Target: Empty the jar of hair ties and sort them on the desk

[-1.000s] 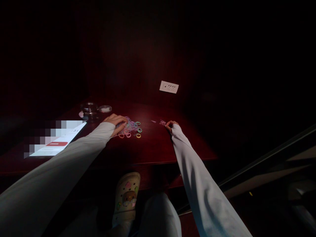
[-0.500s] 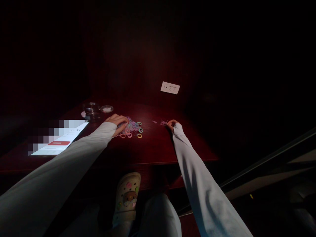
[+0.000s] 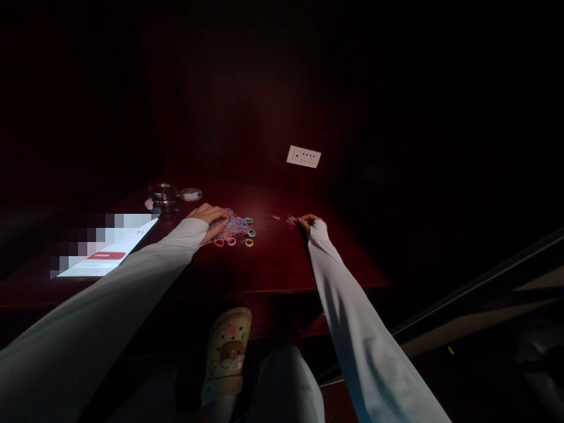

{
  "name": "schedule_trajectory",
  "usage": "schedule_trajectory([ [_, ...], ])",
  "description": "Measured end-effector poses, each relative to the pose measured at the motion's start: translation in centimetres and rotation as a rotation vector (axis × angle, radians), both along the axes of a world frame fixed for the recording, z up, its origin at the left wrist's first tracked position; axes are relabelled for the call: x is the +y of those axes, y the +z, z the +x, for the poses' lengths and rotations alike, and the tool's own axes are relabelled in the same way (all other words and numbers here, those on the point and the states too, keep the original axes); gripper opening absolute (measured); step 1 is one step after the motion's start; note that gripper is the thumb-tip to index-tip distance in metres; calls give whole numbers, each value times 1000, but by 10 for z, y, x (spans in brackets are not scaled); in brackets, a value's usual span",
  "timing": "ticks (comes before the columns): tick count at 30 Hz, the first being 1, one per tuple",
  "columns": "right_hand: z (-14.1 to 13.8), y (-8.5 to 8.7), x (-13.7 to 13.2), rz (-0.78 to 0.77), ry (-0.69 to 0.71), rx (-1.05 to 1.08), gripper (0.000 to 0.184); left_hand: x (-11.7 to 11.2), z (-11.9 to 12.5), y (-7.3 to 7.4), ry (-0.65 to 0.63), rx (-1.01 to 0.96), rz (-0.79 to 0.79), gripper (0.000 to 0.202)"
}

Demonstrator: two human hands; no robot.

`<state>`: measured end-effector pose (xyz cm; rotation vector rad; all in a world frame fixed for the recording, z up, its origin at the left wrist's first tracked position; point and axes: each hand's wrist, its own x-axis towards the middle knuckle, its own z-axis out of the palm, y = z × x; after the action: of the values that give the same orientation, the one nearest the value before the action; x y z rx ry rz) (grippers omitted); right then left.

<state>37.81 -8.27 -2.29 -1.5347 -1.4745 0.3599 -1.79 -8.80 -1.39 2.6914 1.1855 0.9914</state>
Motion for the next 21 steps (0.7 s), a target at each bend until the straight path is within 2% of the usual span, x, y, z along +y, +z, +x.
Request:
schedule_trajectory([
  [4,-4,6,-4,24,-26,-46,46,-1,0,1,0,10,-3,31],
  [9,-28,14,-6,91,51,-123,40,-4,2,3,17,12,-1,31],
  [15,-61,19,14,87,121,-323,26,-7,4,5,37,5,3,28],
  [21,-69,15,32,62,135,-372,22,-8,4,6,50,17,0,27],
])
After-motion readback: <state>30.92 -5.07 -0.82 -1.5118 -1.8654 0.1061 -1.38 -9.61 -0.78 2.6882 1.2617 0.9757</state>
